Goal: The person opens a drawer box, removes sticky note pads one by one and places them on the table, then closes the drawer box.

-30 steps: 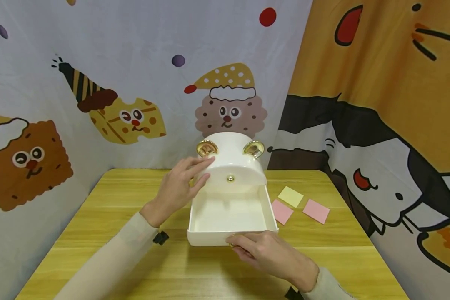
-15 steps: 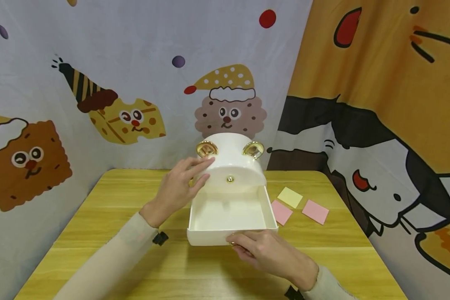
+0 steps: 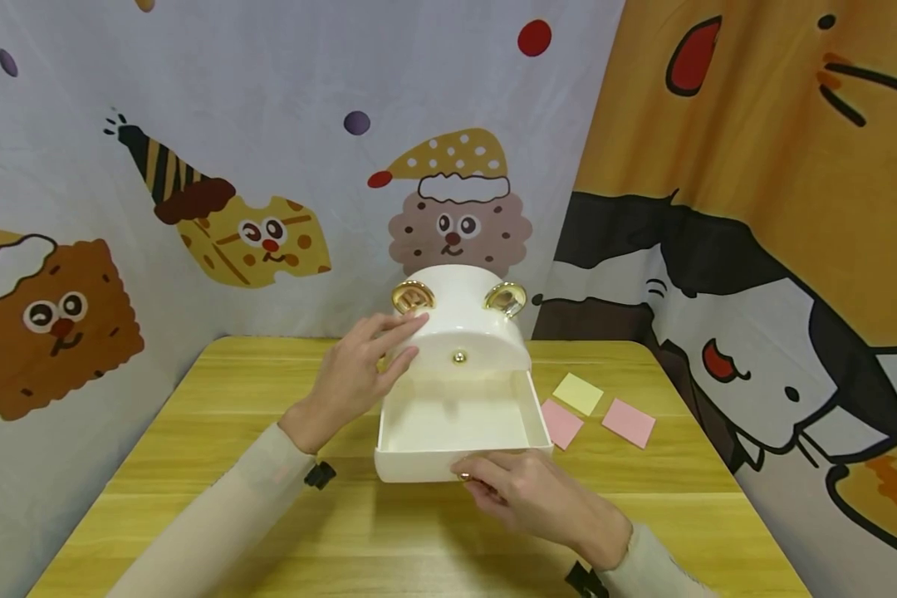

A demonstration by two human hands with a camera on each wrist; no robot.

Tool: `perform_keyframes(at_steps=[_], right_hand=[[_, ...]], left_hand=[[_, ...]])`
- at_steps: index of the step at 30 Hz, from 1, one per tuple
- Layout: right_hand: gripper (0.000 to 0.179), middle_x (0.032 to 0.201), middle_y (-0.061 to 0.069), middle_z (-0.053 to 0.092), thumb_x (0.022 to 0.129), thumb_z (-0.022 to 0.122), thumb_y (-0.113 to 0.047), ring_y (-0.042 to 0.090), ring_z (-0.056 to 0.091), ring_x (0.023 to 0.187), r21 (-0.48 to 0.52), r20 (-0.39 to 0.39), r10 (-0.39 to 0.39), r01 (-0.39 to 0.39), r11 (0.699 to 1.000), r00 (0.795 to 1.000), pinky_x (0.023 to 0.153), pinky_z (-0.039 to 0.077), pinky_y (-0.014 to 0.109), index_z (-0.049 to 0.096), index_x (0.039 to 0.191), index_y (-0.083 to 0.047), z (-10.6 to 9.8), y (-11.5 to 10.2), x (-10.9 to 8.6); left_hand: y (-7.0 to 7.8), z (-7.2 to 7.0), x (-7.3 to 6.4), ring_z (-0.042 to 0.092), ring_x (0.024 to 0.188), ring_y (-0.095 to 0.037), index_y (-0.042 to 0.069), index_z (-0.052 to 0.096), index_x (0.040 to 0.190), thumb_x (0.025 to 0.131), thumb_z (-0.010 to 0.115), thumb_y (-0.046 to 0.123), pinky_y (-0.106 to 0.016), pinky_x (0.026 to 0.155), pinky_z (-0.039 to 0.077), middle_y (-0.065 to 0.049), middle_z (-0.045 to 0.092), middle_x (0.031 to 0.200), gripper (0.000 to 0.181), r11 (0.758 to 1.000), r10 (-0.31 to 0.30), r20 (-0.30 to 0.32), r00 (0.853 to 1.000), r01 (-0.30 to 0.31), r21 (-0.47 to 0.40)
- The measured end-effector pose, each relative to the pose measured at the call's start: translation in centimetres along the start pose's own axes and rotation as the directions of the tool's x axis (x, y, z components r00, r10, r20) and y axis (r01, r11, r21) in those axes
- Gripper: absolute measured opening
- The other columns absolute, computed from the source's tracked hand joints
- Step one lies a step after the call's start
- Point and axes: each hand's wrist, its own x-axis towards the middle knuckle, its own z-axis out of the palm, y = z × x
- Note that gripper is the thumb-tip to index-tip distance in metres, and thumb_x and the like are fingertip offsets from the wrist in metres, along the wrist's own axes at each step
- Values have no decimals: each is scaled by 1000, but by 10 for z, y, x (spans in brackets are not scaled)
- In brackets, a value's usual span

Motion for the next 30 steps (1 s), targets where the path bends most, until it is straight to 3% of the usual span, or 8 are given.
perform_keyframes(at_steps=[6, 30], right_hand=[[41, 93, -9, 78, 87, 95, 3, -8, 55, 67, 11, -14, 11, -11, 1000, 1000, 66, 44, -1, 80, 121, -12, 1, 6, 3], [33, 92, -6, 79, 91, 93, 4, -2, 61, 73, 28, 2, 75, -75, 997, 997, 66, 48, 6, 80, 118, -10, 11, 32, 12]], left_hand=[[-1, 1, 0, 75, 109, -29, 20, 74, 160, 109, 86, 21, -32, 60, 58, -11, 79, 143, 52, 1000, -3, 4, 1000, 3, 2], [-1, 1, 0, 75, 109, -29, 23, 74, 160, 109, 85, 22, -31, 58, 56, -10, 80, 143, 52, 1000, -8, -2, 1000, 8, 1]])
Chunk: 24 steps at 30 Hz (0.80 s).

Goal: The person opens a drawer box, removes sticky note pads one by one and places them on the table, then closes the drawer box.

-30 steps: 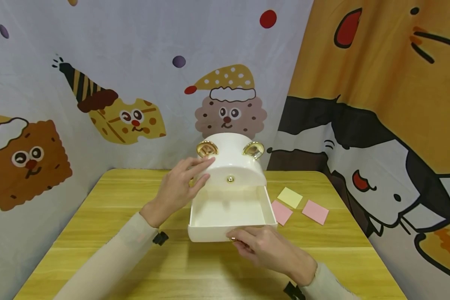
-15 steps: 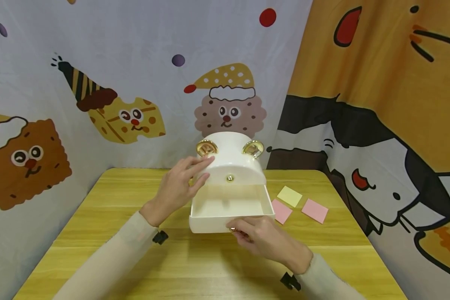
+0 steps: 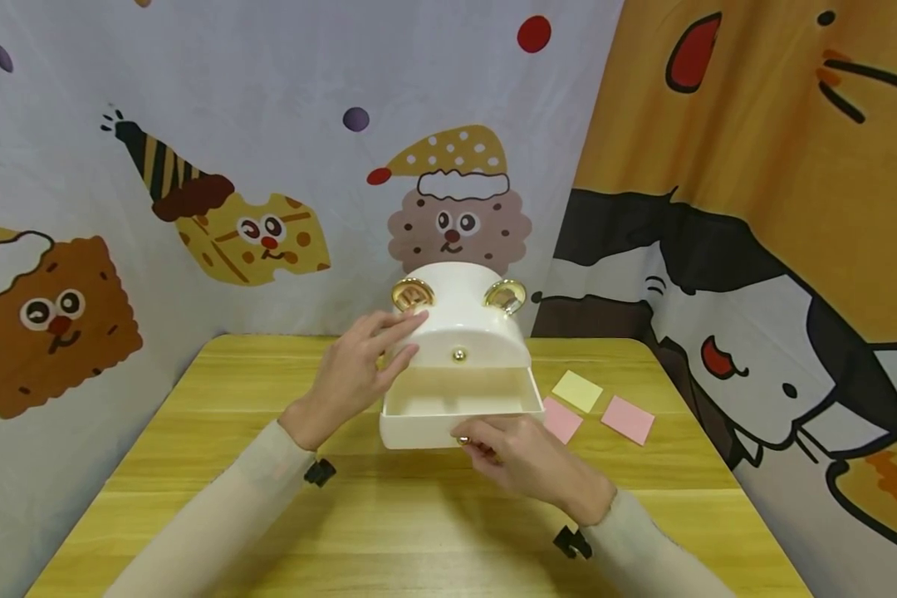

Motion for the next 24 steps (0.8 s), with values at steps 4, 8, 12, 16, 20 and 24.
perform_keyframes(at_steps=[4, 8, 12, 16, 20, 24], right_hand=[[34, 92, -5, 80, 90, 93, 5, 1, 64, 73, -3, -9, -6, 5, 1000, 1000, 66, 50, 6, 81, 118, -10, 2, 6, 3], [33, 90, -6, 78, 90, 92, 5, 0, 64, 73, 7, -5, -6, 6, 1000, 1000, 66, 50, 6, 81, 118, -9, 4, 12, 5], [32, 93, -4, 82, 93, 91, 5, 0, 69, 76, 26, -2, 6, -6, 1000, 1000, 69, 56, 7, 81, 120, -8, 7, 18, 9], [33, 97, -1, 85, 93, 90, 7, 3, 76, 79, 46, -12, 19, -18, 999, 1000, 73, 61, 9, 80, 121, -6, 9, 24, 11], [34, 96, 0, 85, 93, 89, 10, 3, 75, 79, 64, -17, 24, -23, 998, 1000, 73, 61, 10, 80, 122, -5, 12, 29, 12], [32, 97, 1, 84, 93, 88, 11, 3, 73, 79, 88, -15, 28, -26, 996, 999, 72, 60, 9, 81, 121, -4, 14, 32, 13]], left_hand=[[0, -1, 1, 75, 110, -29, 23, 73, 160, 110, 84, 23, -30, 58, 55, -10, 79, 143, 52, 1000, -1, 10, 1000, 1, -3], [0, -2, 1, 73, 106, -28, 22, 73, 161, 110, 85, 22, -29, 58, 54, -11, 79, 143, 52, 1000, -2, 20, 1000, 3, -6], [0, -4, 2, 72, 105, -27, 22, 73, 160, 110, 85, 21, -31, 63, 57, -11, 80, 141, 52, 1000, -4, 25, 1000, 4, -9], [0, -5, 5, 72, 104, -26, 21, 74, 159, 110, 85, 22, -33, 68, 61, -11, 80, 139, 51, 1000, 7, 30, 1000, -6, -14], [2, -6, 6, 72, 103, -26, 20, 75, 158, 109, 86, 22, -34, 69, 61, -12, 79, 137, 50, 1000, 19, 35, 999, -19, -19], [4, -7, 4, 73, 104, -27, 20, 75, 159, 109, 86, 21, -34, 70, 61, -12, 79, 138, 51, 1000, 18, 36, 999, -18, -18]])
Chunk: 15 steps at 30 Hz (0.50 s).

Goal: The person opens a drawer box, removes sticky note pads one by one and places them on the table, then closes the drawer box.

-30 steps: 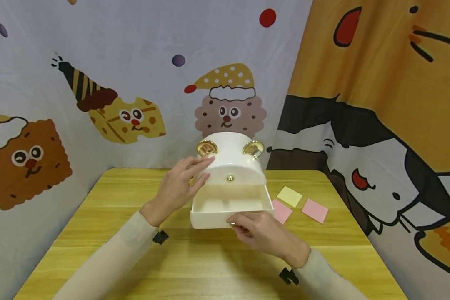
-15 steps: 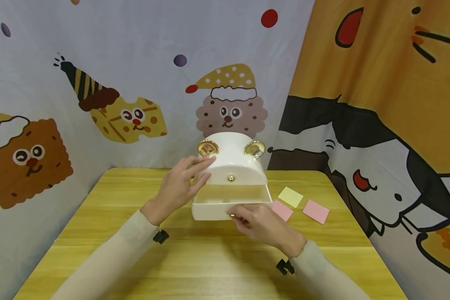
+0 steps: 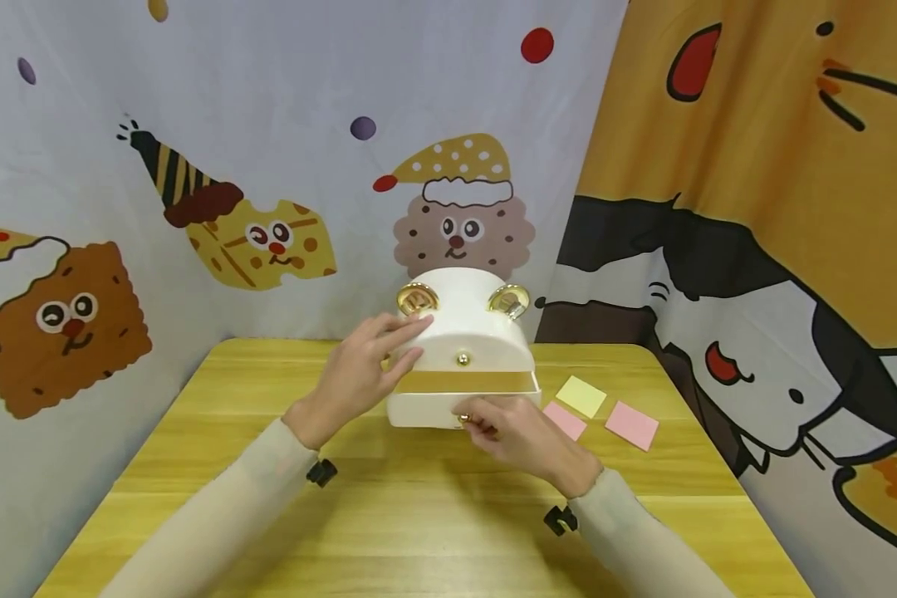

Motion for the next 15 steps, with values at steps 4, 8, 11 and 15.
perform_keyframes(at_steps=[4, 8, 11, 15], right_hand=[[32, 98, 2, 85, 95, 87, 11, 3, 73, 80, 10, -2, 10, -10, 1000, 1000, 73, 60, 8, 81, 123, -3, 1, 2, 1], [33, 100, 4, 86, 95, 87, 10, 3, 75, 81, 11, 1, 25, -25, 1000, 1000, 74, 60, 8, 82, 124, -3, 2, 2, 2], [33, 101, 5, 87, 95, 88, 9, 5, 77, 82, 14, 3, 40, -40, 999, 999, 75, 61, 9, 82, 125, -3, 1, 3, 3], [34, 101, 6, 87, 95, 88, 11, 6, 78, 82, 12, 2, 52, -52, 999, 999, 75, 62, 10, 82, 125, -4, 1, 5, 3]], left_hand=[[1, 0, 0, 73, 105, -27, 21, 74, 159, 110, 85, 21, -35, 71, 61, -12, 79, 140, 50, 1000, -13, 3, 1000, 13, 0], [0, 0, -1, 73, 106, -27, 20, 75, 159, 110, 85, 21, -35, 71, 61, -11, 80, 141, 50, 1000, -11, 0, 1000, 11, 2], [-1, 1, -1, 74, 106, -27, 20, 75, 159, 109, 86, 21, -35, 70, 61, -11, 80, 142, 51, 1000, -3, -5, 1000, 3, 0], [-1, 2, -1, 75, 106, -28, 20, 75, 158, 108, 86, 20, -33, 67, 59, -12, 80, 142, 51, 1000, 5, -15, 1000, -5, -5]])
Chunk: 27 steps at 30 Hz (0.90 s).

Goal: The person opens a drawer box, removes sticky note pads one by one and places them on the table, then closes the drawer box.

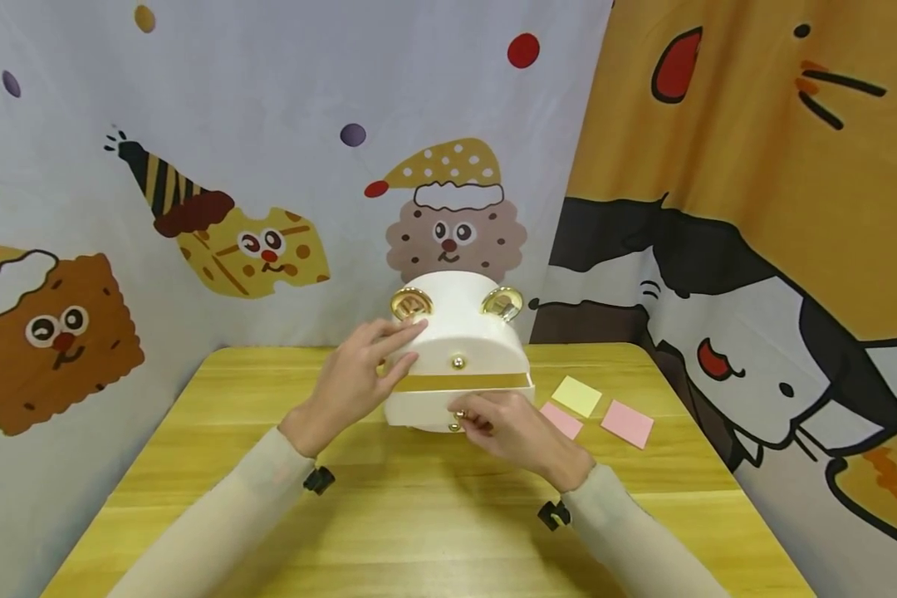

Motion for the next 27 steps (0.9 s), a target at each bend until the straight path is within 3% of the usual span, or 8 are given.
perform_keyframes(at_steps=[11, 27], right_hand=[[29, 100, 5, 88, 97, 88, 8, 6, 79, 81, -13, -12, 11, -11, 1000, 1000, 74, 63, 11, 83, 123, -4, -2, 7, 3], [27, 102, 3, 88, 99, 85, 6, 6, 81, 82, -21, -10, 22, -22, 1000, 1000, 74, 62, 10, 82, 123, -5, 6, 13, 7]], left_hand=[[1, 3, 0, 75, 106, -28, 18, 74, 159, 108, 86, 20, -35, 71, 62, -12, 80, 142, 52, 1000, 0, -13, 1000, 0, 6], [-2, 2, -1, 72, 102, -26, 20, 76, 157, 109, 86, 21, -34, 67, 59, -10, 80, 144, 50, 1000, -2, -8, 1000, 3, 8]])
